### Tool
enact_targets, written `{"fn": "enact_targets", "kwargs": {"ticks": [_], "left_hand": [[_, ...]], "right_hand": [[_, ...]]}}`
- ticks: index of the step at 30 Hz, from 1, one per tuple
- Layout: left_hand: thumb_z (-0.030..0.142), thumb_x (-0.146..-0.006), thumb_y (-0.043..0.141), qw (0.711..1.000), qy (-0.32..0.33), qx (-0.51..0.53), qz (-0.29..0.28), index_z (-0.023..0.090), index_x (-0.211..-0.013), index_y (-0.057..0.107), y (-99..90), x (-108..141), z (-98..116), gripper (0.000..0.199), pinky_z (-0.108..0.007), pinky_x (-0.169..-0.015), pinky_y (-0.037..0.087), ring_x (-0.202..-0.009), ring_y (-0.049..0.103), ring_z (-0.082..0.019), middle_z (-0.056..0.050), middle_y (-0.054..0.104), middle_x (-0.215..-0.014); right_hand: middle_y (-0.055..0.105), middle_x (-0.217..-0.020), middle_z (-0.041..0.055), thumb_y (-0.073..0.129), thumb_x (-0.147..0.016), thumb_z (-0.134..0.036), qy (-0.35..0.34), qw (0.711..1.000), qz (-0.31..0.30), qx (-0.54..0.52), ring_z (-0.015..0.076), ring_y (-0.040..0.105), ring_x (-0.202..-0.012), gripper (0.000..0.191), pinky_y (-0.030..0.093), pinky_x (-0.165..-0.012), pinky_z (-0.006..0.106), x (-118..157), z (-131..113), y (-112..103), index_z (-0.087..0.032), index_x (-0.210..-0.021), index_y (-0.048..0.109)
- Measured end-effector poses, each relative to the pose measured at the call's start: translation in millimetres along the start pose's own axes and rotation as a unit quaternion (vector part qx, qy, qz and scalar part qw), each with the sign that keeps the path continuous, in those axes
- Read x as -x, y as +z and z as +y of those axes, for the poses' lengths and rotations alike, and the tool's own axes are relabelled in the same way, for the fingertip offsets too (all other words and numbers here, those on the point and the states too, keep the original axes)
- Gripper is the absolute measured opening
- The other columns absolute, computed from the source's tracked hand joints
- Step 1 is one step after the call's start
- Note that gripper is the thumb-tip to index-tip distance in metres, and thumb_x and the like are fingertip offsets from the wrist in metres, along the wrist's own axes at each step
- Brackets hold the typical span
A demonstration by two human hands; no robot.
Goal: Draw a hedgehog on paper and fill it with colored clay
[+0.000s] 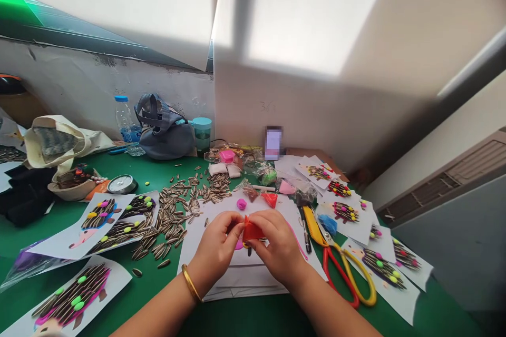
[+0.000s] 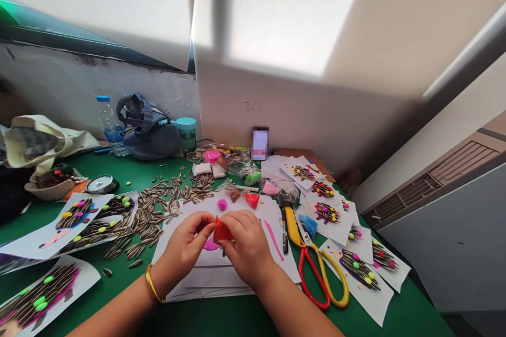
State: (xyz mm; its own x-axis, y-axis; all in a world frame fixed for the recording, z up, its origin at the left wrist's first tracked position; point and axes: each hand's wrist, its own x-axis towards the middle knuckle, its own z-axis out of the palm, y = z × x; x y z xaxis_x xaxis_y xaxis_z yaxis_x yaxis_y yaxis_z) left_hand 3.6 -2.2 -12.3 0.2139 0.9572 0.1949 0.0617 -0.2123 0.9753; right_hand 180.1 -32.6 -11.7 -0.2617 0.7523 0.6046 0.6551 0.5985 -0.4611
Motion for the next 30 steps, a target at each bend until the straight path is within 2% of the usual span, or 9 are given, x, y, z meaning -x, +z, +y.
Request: {"fn": "enact_targets", "kwargs": {"ticks": [2, 4, 9, 11, 15, 19, 22, 25, 30], "left_hand": [[0.032, -0.078, 0.069, 0.999, -0.04, 0.018, -0.015, 0.023, -0.084, 0.074, -0.4, -3.3, -1.0, 0.012, -0.03, -0.074, 0.045, -0.079, 0.059, -0.022, -0.006, 0.069, -0.085], [0.032, -0.08, 0.068, 0.999, -0.035, -0.008, -0.024, 0.024, -0.081, 0.074, -1.6, -5.1, -1.4, 0.011, -0.03, -0.075, 0.044, -0.08, 0.059, -0.023, -0.006, 0.069, -0.084], [0.031, -0.086, 0.059, 0.98, 0.096, -0.172, -0.01, 0.025, -0.075, 0.068, -4.0, -0.6, 0.0, 0.016, -0.032, -0.074, 0.036, -0.077, 0.051, -0.023, -0.006, 0.061, -0.077], [0.032, -0.087, 0.057, 0.973, 0.117, -0.196, -0.008, 0.025, -0.073, 0.066, -4.4, 0.5, 0.3, 0.018, -0.033, -0.073, 0.034, -0.076, 0.049, -0.023, -0.006, 0.059, -0.076], [0.037, -0.086, 0.058, 0.988, 0.074, -0.132, 0.026, 0.023, -0.069, 0.06, -5.9, -4.5, -1.0, 0.021, -0.03, -0.068, 0.034, -0.071, 0.047, -0.021, -0.003, 0.056, -0.073], [0.041, -0.084, 0.059, 0.995, 0.004, -0.07, 0.072, 0.023, -0.066, 0.054, -6.6, -9.3, -3.5, 0.026, -0.028, -0.059, 0.033, -0.061, 0.043, -0.017, 0.001, 0.051, -0.065], [0.037, -0.085, 0.06, 0.993, 0.031, -0.08, 0.076, 0.022, -0.066, 0.054, -4.2, -5.8, -4.3, 0.025, -0.028, -0.06, 0.034, -0.062, 0.045, -0.017, 0.001, 0.051, -0.066], [0.032, -0.085, 0.061, 0.991, 0.086, -0.094, 0.033, 0.022, -0.068, 0.056, -0.7, 1.7, -2.4, 0.02, -0.028, -0.066, 0.037, -0.068, 0.049, -0.017, -0.001, 0.055, -0.072], [0.029, -0.087, 0.06, 0.988, 0.115, -0.096, -0.049, 0.022, -0.072, 0.057, 1.3, 7.1, 2.8, 0.017, -0.028, -0.067, 0.04, -0.07, 0.052, -0.017, -0.001, 0.057, -0.074]], "right_hand": [[0.067, -0.111, 0.0076, 0.066, -0.085, -0.021, -0.005, 1.0, -0.005, 0.023, 0.0259, 0.059, -0.101, 0.039, 0.049, -0.086, 0.044, 1.1, 0.6, 1.8, -0.028, -0.122, 0.056], [0.067, -0.111, 0.008, 0.066, -0.085, -0.022, -0.003, 0.999, -0.012, 0.039, 0.0264, 0.059, -0.099, 0.037, 0.049, -0.084, 0.044, 2.3, 0.8, 4.1, -0.027, -0.121, 0.057], [0.067, -0.109, 0.0088, 0.068, -0.084, -0.026, 0.01, 0.999, -0.02, 0.039, 0.0271, 0.059, -0.097, 0.035, 0.05, -0.083, 0.045, 3.5, 0.7, 7.7, -0.025, -0.118, 0.058], [0.065, -0.114, 0.0093, 0.067, -0.085, -0.025, 0.007, 0.999, -0.014, 0.038, 0.0275, 0.059, -0.103, 0.037, 0.05, -0.087, 0.047, 2.2, 3.4, 5.5, -0.027, -0.122, 0.058], [0.057, -0.13, 0.0104, 0.059, -0.089, -0.022, 0.018, 0.997, 0.054, 0.049, 0.029, 0.052, -0.121, 0.046, 0.044, -0.102, 0.053, -2.0, 14.0, -7.5, -0.029, -0.134, 0.052], [0.062, -0.115, 0.0097, 0.052, -0.092, -0.02, 0.055, 0.99, 0.131, 0.017, 0.0265, 0.057, -0.11, 0.029, 0.048, -0.096, 0.048, -2.5, 17.3, -17.8, -0.027, -0.119, 0.061], [0.064, -0.097, 0.0069, 0.052, -0.093, -0.021, 0.043, 0.994, 0.084, -0.048, 0.0228, 0.061, -0.094, 0.017, 0.052, -0.084, 0.04, -0.5, 8.2, -13.4, -0.026, -0.105, 0.063], [0.064, -0.091, 0.0051, 0.059, -0.092, -0.031, 0.022, 0.995, -0.002, -0.094, 0.0208, 0.059, -0.087, 0.009, 0.051, -0.076, 0.035, 0.1, -3.4, -2.4, -0.024, -0.098, 0.061], [0.06, -0.079, 0.0016, 0.06, -0.091, -0.041, 0.055, 0.993, -0.029, -0.101, 0.017, 0.055, -0.073, 0.022, 0.045, -0.064, 0.029, -1.8, -8.4, 6.5, -0.022, -0.082, 0.054]]}}
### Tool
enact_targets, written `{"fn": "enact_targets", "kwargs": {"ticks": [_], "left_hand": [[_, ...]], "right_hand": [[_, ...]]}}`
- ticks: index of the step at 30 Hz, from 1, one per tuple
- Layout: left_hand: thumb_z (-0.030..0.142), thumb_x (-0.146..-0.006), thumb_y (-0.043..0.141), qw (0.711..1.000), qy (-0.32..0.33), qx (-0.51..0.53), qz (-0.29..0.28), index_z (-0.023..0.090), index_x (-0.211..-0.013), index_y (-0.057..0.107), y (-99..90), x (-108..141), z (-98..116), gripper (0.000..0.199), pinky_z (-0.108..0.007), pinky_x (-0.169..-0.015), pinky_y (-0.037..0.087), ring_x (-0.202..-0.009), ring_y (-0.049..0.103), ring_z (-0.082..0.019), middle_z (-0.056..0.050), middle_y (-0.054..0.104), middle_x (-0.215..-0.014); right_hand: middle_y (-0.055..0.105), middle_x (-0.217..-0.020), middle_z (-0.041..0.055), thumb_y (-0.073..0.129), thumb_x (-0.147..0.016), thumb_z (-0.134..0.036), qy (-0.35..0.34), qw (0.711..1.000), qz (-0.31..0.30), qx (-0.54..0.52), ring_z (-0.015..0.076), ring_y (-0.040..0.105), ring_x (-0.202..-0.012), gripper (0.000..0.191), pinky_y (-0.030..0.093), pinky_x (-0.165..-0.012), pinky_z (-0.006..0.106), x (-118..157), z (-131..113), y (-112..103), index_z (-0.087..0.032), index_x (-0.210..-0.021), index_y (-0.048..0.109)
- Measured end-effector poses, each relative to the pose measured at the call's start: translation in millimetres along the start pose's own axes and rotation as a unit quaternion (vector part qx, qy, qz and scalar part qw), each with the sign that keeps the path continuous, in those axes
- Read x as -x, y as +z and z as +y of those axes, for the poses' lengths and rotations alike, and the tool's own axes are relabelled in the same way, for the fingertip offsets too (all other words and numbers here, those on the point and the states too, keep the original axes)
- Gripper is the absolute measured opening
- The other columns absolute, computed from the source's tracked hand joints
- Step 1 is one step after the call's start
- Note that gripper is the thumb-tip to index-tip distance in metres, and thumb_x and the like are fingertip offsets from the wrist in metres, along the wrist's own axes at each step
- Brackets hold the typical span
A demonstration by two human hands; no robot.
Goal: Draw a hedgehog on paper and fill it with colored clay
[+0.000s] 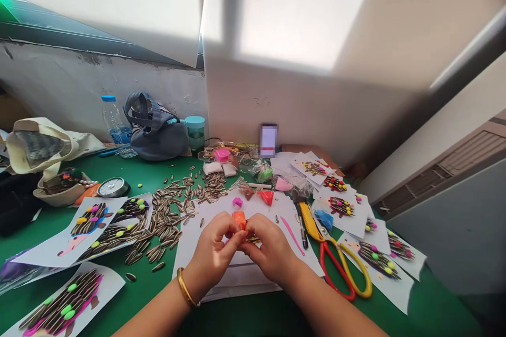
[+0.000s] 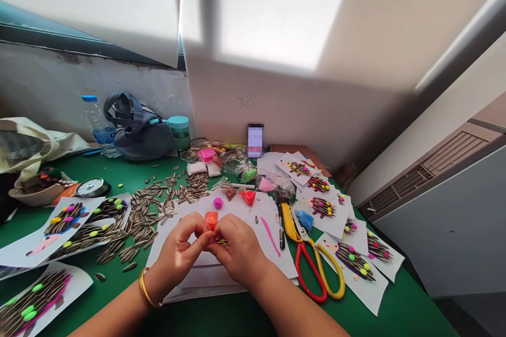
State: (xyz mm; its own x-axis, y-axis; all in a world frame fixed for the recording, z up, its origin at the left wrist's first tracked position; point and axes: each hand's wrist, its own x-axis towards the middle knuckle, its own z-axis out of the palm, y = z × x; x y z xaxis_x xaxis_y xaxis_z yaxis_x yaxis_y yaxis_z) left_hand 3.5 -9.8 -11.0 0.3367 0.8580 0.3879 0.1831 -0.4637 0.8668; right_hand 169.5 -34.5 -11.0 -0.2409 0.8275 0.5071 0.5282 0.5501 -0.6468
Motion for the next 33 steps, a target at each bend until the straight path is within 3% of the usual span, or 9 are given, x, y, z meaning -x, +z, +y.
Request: {"fn": "enact_targets", "kwargs": {"ticks": [4, 13, 17, 24, 27, 33], "left_hand": [[0.027, -0.09, 0.056, 0.999, 0.032, -0.021, -0.024, 0.022, -0.073, 0.056, -1.5, -2.3, -2.3, 0.018, -0.028, -0.068, 0.041, -0.071, 0.052, -0.017, -0.001, 0.057, -0.074], [0.019, -0.091, 0.054, 0.97, 0.159, -0.184, 0.002, 0.021, -0.076, 0.052, -0.8, 0.1, -6.7, 0.016, -0.029, -0.066, 0.038, -0.071, 0.048, -0.017, -0.002, 0.056, -0.075], [0.015, -0.092, 0.05, 0.957, 0.195, -0.214, 0.0, 0.02, -0.081, 0.05, -0.5, 0.7, -4.5, 0.013, -0.029, -0.066, 0.038, -0.072, 0.046, -0.017, -0.002, 0.054, -0.078], [0.014, -0.093, 0.048, 0.944, 0.225, -0.24, -0.016, 0.019, -0.081, 0.049, 0.8, 3.1, 1.7, 0.013, -0.028, -0.064, 0.037, -0.071, 0.044, -0.017, -0.003, 0.051, -0.078], [0.015, -0.093, 0.047, 0.945, 0.213, -0.246, -0.029, 0.019, -0.081, 0.05, 1.3, 3.1, 0.8, 0.013, -0.028, -0.065, 0.038, -0.072, 0.045, -0.017, -0.003, 0.052, -0.079], [0.024, -0.096, 0.044, 0.965, 0.098, -0.238, -0.043, 0.02, -0.079, 0.05, -1.4, -2.9, -6.1, 0.018, -0.029, -0.067, 0.039, -0.074, 0.048, -0.017, -0.002, 0.053, -0.081]], "right_hand": [[0.059, -0.08, 0.0024, 0.051, -0.096, -0.033, -0.017, 0.999, -0.017, 0.026, 0.0164, 0.053, -0.073, 0.018, 0.043, -0.065, 0.028, -1.0, 0.9, -3.8, -0.021, -0.083, 0.052], [0.059, -0.083, 0.0058, 0.04, -0.093, -0.018, -0.055, 0.986, -0.038, 0.151, 0.0196, 0.051, -0.077, 0.016, 0.038, -0.07, 0.031, -0.1, 0.6, -4.3, -0.019, -0.083, 0.053], [0.057, -0.078, 0.0048, 0.041, -0.089, -0.018, -0.064, 0.987, -0.021, 0.146, 0.0188, 0.05, -0.074, 0.016, 0.035, -0.067, 0.031, 0.6, -1.7, -4.3, -0.019, -0.078, 0.051], [0.047, -0.068, -0.0002, 0.043, -0.085, -0.019, -0.008, 0.995, 0.007, 0.094, 0.0147, 0.044, -0.062, 0.015, 0.03, -0.058, 0.028, 1.0, 4.5, -6.7, -0.021, -0.07, 0.044], [0.045, -0.068, -0.0013, 0.044, -0.085, -0.017, 0.019, 0.994, 0.039, 0.105, 0.0144, 0.043, -0.064, 0.016, 0.03, -0.059, 0.027, 0.5, 11.7, -11.0, -0.021, -0.07, 0.043], [0.045, -0.068, -0.0013, 0.045, -0.087, -0.016, 0.006, 0.992, 0.048, 0.114, 0.015, 0.042, -0.065, 0.017, 0.031, -0.06, 0.028, -1.3, 16.0, -14.1, -0.021, -0.071, 0.045]]}}
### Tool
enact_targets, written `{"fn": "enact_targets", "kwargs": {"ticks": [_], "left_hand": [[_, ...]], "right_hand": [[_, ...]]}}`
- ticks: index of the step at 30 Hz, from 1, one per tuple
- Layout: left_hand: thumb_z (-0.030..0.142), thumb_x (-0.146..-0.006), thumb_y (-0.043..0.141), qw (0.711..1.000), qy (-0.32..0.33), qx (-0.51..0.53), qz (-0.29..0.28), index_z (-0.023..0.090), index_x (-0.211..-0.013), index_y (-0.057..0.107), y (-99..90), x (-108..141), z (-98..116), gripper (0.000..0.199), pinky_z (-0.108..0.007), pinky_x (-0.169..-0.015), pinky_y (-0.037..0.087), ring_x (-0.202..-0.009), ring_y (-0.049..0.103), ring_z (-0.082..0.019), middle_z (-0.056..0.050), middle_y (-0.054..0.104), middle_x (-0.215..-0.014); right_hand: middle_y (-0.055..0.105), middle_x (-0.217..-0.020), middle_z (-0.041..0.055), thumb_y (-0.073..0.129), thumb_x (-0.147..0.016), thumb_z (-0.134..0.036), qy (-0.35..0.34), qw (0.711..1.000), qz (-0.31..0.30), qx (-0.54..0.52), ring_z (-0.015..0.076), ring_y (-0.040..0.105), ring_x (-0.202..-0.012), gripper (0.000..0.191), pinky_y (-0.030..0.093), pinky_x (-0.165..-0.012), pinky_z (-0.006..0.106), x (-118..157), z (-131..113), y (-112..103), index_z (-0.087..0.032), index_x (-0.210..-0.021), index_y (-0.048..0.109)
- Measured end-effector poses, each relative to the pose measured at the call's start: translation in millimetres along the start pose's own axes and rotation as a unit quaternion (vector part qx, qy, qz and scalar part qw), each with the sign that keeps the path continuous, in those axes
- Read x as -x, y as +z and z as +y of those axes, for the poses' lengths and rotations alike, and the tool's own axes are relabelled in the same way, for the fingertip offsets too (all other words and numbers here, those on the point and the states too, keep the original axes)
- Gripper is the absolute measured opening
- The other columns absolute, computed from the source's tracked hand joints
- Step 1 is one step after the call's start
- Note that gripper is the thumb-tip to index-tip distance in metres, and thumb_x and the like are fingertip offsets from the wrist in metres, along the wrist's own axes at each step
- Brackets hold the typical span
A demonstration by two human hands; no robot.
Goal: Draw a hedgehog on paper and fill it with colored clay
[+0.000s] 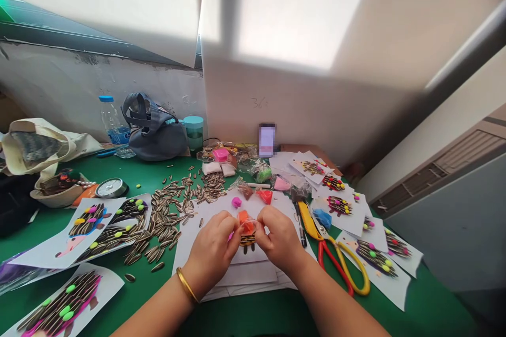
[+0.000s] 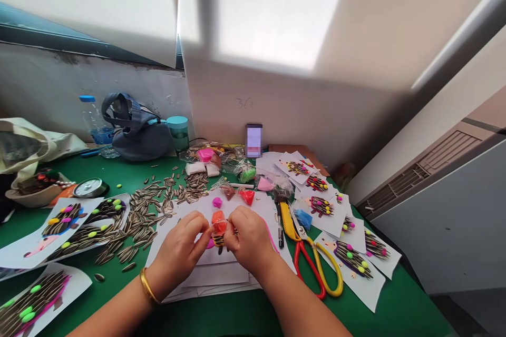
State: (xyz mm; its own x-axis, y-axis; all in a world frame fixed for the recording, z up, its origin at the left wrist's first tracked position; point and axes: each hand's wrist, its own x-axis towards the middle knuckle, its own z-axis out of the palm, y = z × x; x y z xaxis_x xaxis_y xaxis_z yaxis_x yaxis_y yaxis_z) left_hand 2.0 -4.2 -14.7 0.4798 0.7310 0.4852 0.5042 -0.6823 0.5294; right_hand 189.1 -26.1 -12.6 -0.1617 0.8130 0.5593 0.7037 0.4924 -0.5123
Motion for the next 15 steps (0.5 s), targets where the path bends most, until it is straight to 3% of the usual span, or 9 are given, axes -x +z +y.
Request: {"fn": "enact_targets", "kwargs": {"ticks": [3, 5, 7, 9, 15], "left_hand": [[0.028, -0.097, 0.041, 0.994, -0.052, 0.093, -0.008, 0.02, -0.078, 0.049, -0.1, -1.5, -0.2, 0.022, -0.029, -0.071, 0.041, -0.075, 0.049, -0.016, -0.002, 0.052, -0.081], [0.031, -0.098, 0.041, 0.981, -0.085, 0.172, -0.011, 0.02, -0.079, 0.05, -0.6, -1.9, 1.2, 0.023, -0.029, -0.072, 0.043, -0.076, 0.051, -0.016, -0.001, 0.054, -0.081], [0.034, -0.097, 0.043, 0.963, -0.118, 0.241, -0.021, 0.02, -0.08, 0.051, -1.8, -2.2, 2.7, 0.023, -0.028, -0.07, 0.044, -0.073, 0.052, -0.015, 0.0, 0.055, -0.08], [0.036, -0.096, 0.046, 0.945, -0.146, 0.29, -0.035, 0.02, -0.081, 0.053, -3.0, -2.6, 3.6, 0.023, -0.027, -0.068, 0.045, -0.072, 0.054, -0.014, 0.0, 0.056, -0.078], [0.035, -0.09, 0.058, 0.913, -0.176, 0.368, 0.003, 0.021, -0.086, 0.053, 4.0, -0.7, -0.8, 0.016, -0.026, -0.062, 0.049, -0.068, 0.057, -0.013, 0.001, 0.058, -0.079]], "right_hand": [[0.052, -0.074, 0.001, 0.045, -0.094, -0.025, 0.011, 0.998, -0.008, -0.056, 0.0165, 0.049, -0.072, 0.018, 0.039, -0.067, 0.029, -0.5, -1.6, -2.4, -0.021, -0.078, 0.051], [0.06, -0.093, 0.0061, 0.05, -0.095, -0.042, 0.003, 0.994, -0.016, -0.104, 0.0205, 0.055, -0.089, 0.023, 0.045, -0.08, 0.034, 0.0, -1.5, -3.6, -0.021, -0.098, 0.057], [0.057, -0.121, 0.0119, 0.057, -0.086, -0.061, -0.018, 0.991, -0.04, -0.128, 0.0268, 0.053, -0.113, 0.055, 0.043, -0.096, 0.041, 1.0, 0.0, -3.3, -0.021, -0.124, 0.052], [0.052, -0.134, 0.0136, 0.06, -0.078, -0.07, -0.029, 0.988, -0.074, -0.13, 0.03, 0.047, -0.124, 0.076, 0.039, -0.104, 0.044, 2.0, 2.4, -1.5, -0.023, -0.136, 0.046], [0.067, -0.099, 0.0074, 0.049, -0.086, -0.069, 0.027, 0.987, -0.101, -0.126, 0.0222, 0.06, -0.089, 0.054, 0.046, -0.081, 0.034, 2.6, 7.7, 3.4, -0.022, -0.11, 0.062]]}}
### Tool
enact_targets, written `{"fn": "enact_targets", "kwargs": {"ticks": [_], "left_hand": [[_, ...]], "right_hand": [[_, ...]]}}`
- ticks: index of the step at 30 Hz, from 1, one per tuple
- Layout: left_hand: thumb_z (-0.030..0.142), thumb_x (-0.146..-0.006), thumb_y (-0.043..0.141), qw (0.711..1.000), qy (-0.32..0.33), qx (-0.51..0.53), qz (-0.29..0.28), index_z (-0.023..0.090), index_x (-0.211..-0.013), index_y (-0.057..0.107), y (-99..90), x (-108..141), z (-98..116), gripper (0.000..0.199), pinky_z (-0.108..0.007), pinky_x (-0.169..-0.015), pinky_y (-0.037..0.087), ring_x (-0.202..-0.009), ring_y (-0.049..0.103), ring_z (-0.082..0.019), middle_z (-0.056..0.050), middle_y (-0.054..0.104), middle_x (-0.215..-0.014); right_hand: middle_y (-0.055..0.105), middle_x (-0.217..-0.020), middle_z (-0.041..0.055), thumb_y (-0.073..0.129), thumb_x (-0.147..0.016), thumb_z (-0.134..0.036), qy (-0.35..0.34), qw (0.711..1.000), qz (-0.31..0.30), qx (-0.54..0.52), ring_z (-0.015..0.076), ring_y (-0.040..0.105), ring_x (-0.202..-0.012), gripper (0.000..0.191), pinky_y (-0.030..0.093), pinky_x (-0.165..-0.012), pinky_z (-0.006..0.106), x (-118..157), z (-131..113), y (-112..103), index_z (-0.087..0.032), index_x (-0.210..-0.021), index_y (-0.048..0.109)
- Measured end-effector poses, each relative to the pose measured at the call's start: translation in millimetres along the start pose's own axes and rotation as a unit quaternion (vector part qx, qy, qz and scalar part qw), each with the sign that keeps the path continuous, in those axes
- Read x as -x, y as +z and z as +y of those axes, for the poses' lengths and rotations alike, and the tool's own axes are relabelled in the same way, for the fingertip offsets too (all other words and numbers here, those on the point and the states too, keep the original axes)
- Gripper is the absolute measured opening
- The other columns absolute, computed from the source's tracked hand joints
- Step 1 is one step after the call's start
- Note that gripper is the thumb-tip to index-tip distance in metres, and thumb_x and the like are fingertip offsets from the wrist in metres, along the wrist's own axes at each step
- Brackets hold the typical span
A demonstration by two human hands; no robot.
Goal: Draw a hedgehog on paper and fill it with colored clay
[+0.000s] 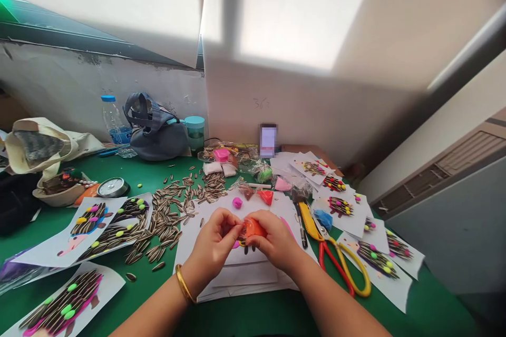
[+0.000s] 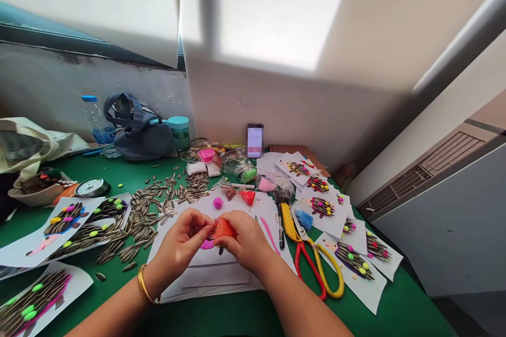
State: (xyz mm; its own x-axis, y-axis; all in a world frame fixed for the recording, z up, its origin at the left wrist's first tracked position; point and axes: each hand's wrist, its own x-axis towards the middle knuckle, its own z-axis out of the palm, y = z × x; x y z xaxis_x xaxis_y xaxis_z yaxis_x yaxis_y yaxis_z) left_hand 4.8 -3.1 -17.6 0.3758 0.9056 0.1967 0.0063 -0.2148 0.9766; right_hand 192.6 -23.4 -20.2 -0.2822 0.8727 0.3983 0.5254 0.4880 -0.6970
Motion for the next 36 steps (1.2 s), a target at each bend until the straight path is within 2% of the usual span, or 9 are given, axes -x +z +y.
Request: {"fn": "enact_targets", "kwargs": {"ticks": [5, 9, 13, 19, 23, 26, 29, 33, 36], "left_hand": [[0.025, -0.091, 0.056, 0.983, 0.116, -0.138, 0.028, 0.021, -0.091, 0.063, -2.3, 1.9, -8.5, 0.007, -0.027, -0.069, 0.05, -0.075, 0.06, -0.014, -0.001, 0.065, -0.084], [0.019, -0.093, 0.054, 0.953, 0.206, -0.221, -0.013, 0.027, -0.11, 0.067, -7.2, 2.1, -6.2, 0.023, -0.027, -0.072, 0.051, -0.082, 0.063, -0.015, -0.003, 0.068, -0.092], [0.023, -0.093, 0.055, 0.949, 0.202, -0.241, -0.024, 0.028, -0.12, 0.065, -8.9, 0.9, -4.7, 0.029, -0.028, -0.073, 0.053, -0.083, 0.064, -0.016, -0.005, 0.068, -0.093], [0.026, -0.089, 0.063, 0.968, 0.148, -0.197, -0.045, 0.027, -0.108, 0.072, -10.1, -3.9, -1.5, 0.021, -0.03, -0.078, 0.053, -0.085, 0.064, -0.017, -0.005, 0.068, -0.093], [0.033, -0.083, 0.07, 0.985, 0.129, -0.103, -0.041, 0.024, -0.095, 0.075, -8.6, -5.8, 3.5, 0.016, -0.031, -0.075, 0.054, -0.082, 0.064, -0.017, -0.005, 0.065, -0.088], [0.031, -0.084, 0.069, 0.984, 0.163, -0.072, -0.019, 0.022, -0.091, 0.074, -5.6, -3.9, 5.0, 0.012, -0.031, -0.073, 0.054, -0.08, 0.063, -0.016, -0.004, 0.062, -0.086], [0.022, -0.085, 0.067, 0.97, 0.222, -0.103, 0.014, 0.023, -0.091, 0.071, -3.0, 0.8, 4.8, 0.007, -0.028, -0.071, 0.053, -0.08, 0.062, -0.015, -0.002, 0.061, -0.086], [0.012, -0.085, 0.064, 0.929, 0.31, -0.199, 0.045, 0.026, -0.1, 0.067, -3.4, 7.4, 5.1, 0.022, -0.032, -0.079, 0.051, -0.087, 0.06, -0.017, -0.003, 0.063, -0.091], [0.013, -0.085, 0.063, 0.913, 0.324, -0.245, 0.045, 0.028, -0.109, 0.064, -5.3, 7.7, 5.8, 0.027, -0.036, -0.083, 0.05, -0.091, 0.058, -0.019, -0.004, 0.063, -0.095]], "right_hand": [[0.065, -0.093, 0.0062, 0.04, -0.088, -0.072, 0.011, 0.999, -0.022, -0.027, 0.0206, 0.058, -0.084, 0.059, 0.044, -0.076, 0.032, -1.7, 1.3, -2.6, -0.02, -0.105, 0.063], [0.063, -0.088, 0.0045, 0.04, -0.088, -0.072, 0.027, 0.997, -0.047, -0.056, 0.0187, 0.057, -0.08, 0.06, 0.043, -0.072, 0.03, -1.4, 1.1, -4.6, -0.019, -0.099, 0.065], [0.06, -0.08, 0.0021, 0.045, -0.089, -0.068, 0.036, 0.995, -0.043, -0.079, 0.0165, 0.055, -0.074, 0.053, 0.042, -0.068, 0.028, -0.8, 0.7, -6.2, -0.018, -0.086, 0.064], [0.059, -0.078, 0.0011, 0.052, -0.09, -0.06, 0.044, 0.987, -0.069, -0.141, 0.0158, 0.056, -0.075, 0.045, 0.043, -0.071, 0.028, -0.5, -1.8, -9.2, -0.018, -0.079, 0.065], [0.06, -0.081, 0.0011, 0.061, -0.087, -0.053, 0.087, 0.959, -0.088, -0.255, 0.0154, 0.058, -0.076, 0.036, 0.046, -0.072, 0.027, 1.1, -4.9, -4.9, -0.018, -0.082, 0.065], [0.06, -0.08, 0.001, 0.064, -0.085, -0.052, 0.104, 0.927, -0.089, -0.348, 0.0148, 0.057, -0.075, 0.035, 0.045, -0.071, 0.027, 1.7, -6.6, 1.1, -0.018, -0.081, 0.063], [0.058, -0.076, 0.0003, 0.066, -0.084, -0.053, 0.112, 0.906, -0.086, -0.4, 0.0139, 0.054, -0.071, 0.036, 0.044, -0.068, 0.027, 0.8, -7.4, 4.9, -0.017, -0.08, 0.061], [0.058, -0.074, 0.0008, 0.067, -0.08, -0.058, 0.12, 0.906, -0.089, -0.396, 0.0142, 0.052, -0.069, 0.042, 0.043, -0.066, 0.027, -1.4, -8.9, 3.4, -0.017, -0.08, 0.061], [0.058, -0.075, 0.0017, 0.066, -0.079, -0.062, 0.125, 0.907, -0.095, -0.392, 0.0142, 0.051, -0.069, 0.045, 0.043, -0.065, 0.027, -1.8, -9.9, 1.4, -0.017, -0.08, 0.061]]}}
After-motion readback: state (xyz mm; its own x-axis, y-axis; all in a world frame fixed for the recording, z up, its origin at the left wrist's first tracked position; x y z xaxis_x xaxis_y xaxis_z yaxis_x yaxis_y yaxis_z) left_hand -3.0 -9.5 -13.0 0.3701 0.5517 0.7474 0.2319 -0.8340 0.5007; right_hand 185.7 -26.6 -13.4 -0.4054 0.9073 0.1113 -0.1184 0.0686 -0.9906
